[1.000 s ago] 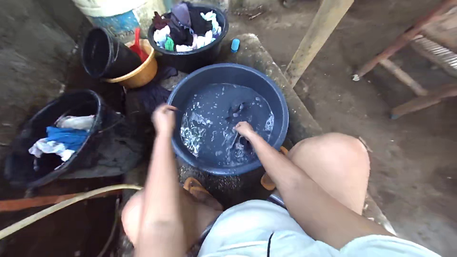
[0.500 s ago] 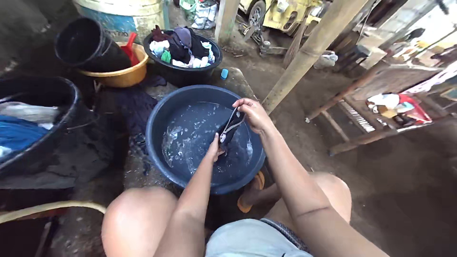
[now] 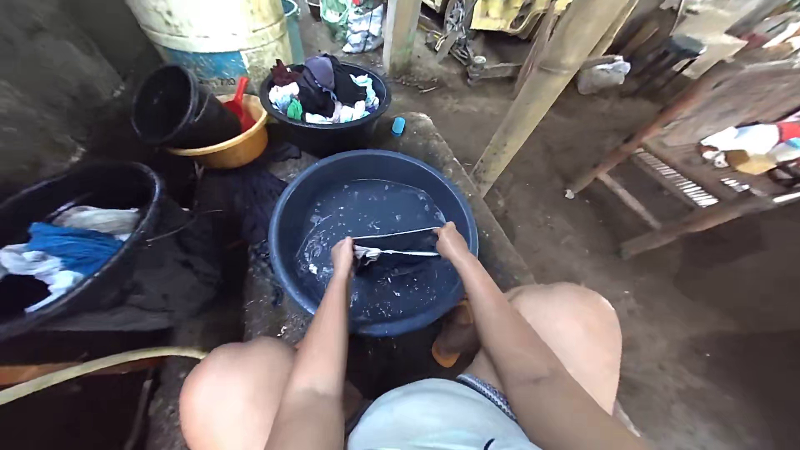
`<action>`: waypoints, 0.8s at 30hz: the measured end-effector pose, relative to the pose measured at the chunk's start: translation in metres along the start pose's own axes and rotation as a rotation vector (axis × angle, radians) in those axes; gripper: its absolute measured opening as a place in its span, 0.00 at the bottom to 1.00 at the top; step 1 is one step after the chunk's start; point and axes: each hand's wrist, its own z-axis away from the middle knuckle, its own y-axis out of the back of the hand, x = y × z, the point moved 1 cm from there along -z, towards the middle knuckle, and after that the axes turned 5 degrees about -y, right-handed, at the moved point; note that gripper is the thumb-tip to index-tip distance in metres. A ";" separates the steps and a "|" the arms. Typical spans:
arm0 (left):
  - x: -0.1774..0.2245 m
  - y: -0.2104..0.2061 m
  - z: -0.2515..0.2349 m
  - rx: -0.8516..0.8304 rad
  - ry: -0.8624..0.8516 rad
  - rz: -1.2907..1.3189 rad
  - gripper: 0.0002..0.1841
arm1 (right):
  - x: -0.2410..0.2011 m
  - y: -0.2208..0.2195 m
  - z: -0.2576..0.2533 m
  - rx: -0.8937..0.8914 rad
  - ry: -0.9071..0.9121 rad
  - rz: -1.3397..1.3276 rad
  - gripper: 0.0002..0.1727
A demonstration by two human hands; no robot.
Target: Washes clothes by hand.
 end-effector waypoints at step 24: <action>0.007 0.028 0.021 -0.145 -0.153 -1.002 0.21 | 0.022 -0.026 -0.010 -0.059 0.029 -0.047 0.26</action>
